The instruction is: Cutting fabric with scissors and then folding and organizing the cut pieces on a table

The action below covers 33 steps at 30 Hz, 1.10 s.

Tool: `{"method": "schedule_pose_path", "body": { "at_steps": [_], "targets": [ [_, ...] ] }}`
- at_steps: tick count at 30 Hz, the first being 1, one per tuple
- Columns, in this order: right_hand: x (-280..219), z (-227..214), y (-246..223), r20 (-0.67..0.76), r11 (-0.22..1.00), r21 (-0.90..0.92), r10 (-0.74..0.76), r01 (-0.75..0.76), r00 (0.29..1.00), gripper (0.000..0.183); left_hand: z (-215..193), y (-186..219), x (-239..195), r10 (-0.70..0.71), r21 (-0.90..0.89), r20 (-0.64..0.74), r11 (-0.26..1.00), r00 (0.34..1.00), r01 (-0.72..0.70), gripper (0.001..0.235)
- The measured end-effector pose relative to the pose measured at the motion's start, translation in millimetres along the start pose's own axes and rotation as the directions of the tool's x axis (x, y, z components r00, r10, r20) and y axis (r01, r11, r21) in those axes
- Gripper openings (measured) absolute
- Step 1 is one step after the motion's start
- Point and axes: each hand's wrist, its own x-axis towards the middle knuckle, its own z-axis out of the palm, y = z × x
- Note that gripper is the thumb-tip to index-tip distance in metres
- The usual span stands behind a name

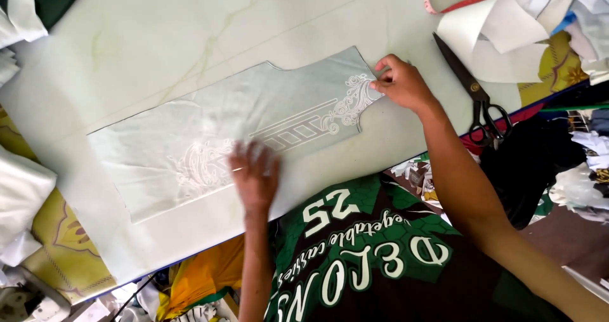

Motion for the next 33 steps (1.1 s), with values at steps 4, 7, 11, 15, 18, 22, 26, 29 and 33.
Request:
{"method": "schedule_pose_path", "body": {
  "at_steps": [4,7,11,15,18,22,26,29,33],
  "targets": [
    [-3,-3,0,0.032,1.000,0.023,-0.021,0.020,0.999,0.038,-4,72,2,0.161,-0.120,0.037,0.981,0.986,-0.155,0.028],
    [-5,-1,4,0.012,0.998,0.048,-0.037,0.037,0.999,0.038,-1,75,-2,0.214,-0.110,-0.015,0.970,0.977,-0.215,0.023],
    [-7,3,4,-0.016,0.998,0.028,-0.058,0.058,0.998,0.038,1,74,-6,0.219,-0.109,-0.069,0.968,0.973,-0.226,0.016],
    [-2,10,21,-0.026,0.993,0.029,-0.114,0.114,0.993,0.037,-5,65,-8,0.167,-0.092,-0.092,0.980,0.982,-0.175,0.016],
    [7,21,34,-0.124,0.988,0.091,-0.116,0.128,0.986,0.037,-26,31,-18,0.085,-0.056,-0.134,0.994,0.987,-0.094,0.019],
    [13,30,52,-0.217,0.979,0.143,-0.110,0.143,0.970,0.038,-60,-30,-51,-0.023,0.049,-0.201,0.998,0.979,0.033,0.017],
    [32,38,72,-0.276,0.968,0.132,-0.171,0.213,0.946,0.036,-81,-62,-85,-0.172,0.129,-0.301,0.967,0.938,0.219,0.017],
    [16,34,49,-0.267,0.971,0.093,-0.187,0.218,0.945,0.029,-96,-53,-84,-0.296,0.049,-0.215,0.948,0.931,0.313,0.017],
    [5,30,29,-0.220,0.977,0.113,-0.154,0.182,0.963,0.029,-96,-94,-76,-0.550,0.041,-0.359,0.798,0.754,0.602,0.023]
  ]
}}
